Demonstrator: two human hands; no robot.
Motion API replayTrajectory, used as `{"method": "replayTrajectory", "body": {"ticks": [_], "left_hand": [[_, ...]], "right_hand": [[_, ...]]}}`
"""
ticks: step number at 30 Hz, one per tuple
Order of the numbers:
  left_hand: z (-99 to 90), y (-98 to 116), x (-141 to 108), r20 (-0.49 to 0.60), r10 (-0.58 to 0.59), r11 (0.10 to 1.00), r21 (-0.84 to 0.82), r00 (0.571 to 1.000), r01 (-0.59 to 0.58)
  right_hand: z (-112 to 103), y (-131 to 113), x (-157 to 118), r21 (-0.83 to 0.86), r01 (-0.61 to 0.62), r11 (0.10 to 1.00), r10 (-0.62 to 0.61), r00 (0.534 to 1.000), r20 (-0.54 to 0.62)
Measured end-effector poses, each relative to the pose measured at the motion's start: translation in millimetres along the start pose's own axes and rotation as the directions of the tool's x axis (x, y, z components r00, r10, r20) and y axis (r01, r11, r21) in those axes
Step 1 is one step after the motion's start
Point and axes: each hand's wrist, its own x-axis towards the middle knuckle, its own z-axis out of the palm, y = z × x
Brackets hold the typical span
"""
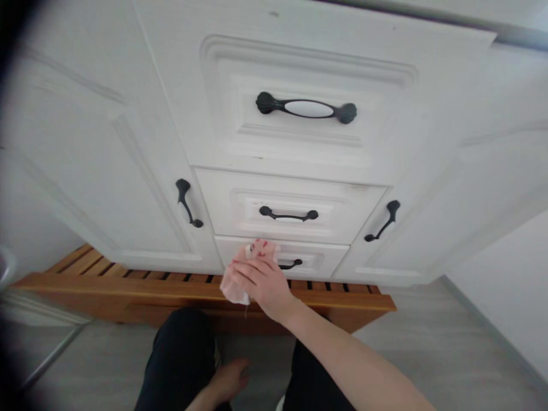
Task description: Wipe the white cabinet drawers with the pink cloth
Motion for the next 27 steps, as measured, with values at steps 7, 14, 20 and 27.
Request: {"method": "replayTrajectory", "body": {"ticks": [7,14,20,27], "left_hand": [[-0.9,4.1,-0.9,-0.008,0.039,0.999,-0.035,0.999,-0.039],[-4.3,5.6,-1.6,0.0,0.074,0.994,-0.079,0.997,-0.074],[-7.0,15.7,5.6,0.024,0.082,0.995,-0.066,0.996,-0.08],[-5.9,16.5,-1.6,0.054,0.067,0.996,-0.054,0.996,-0.065]], "right_hand": [[106.1,-16.6,19.8,-0.103,-0.195,0.975,0.204,0.976,0.079],[107.0,-24.5,19.6,-0.03,-0.244,0.969,0.245,0.969,0.043],[115.5,-7.3,44.2,-0.034,-0.178,0.984,0.178,0.984,-0.008],[145.0,4.6,-15.5,0.067,-0.026,0.997,0.009,0.97,0.243]]}}
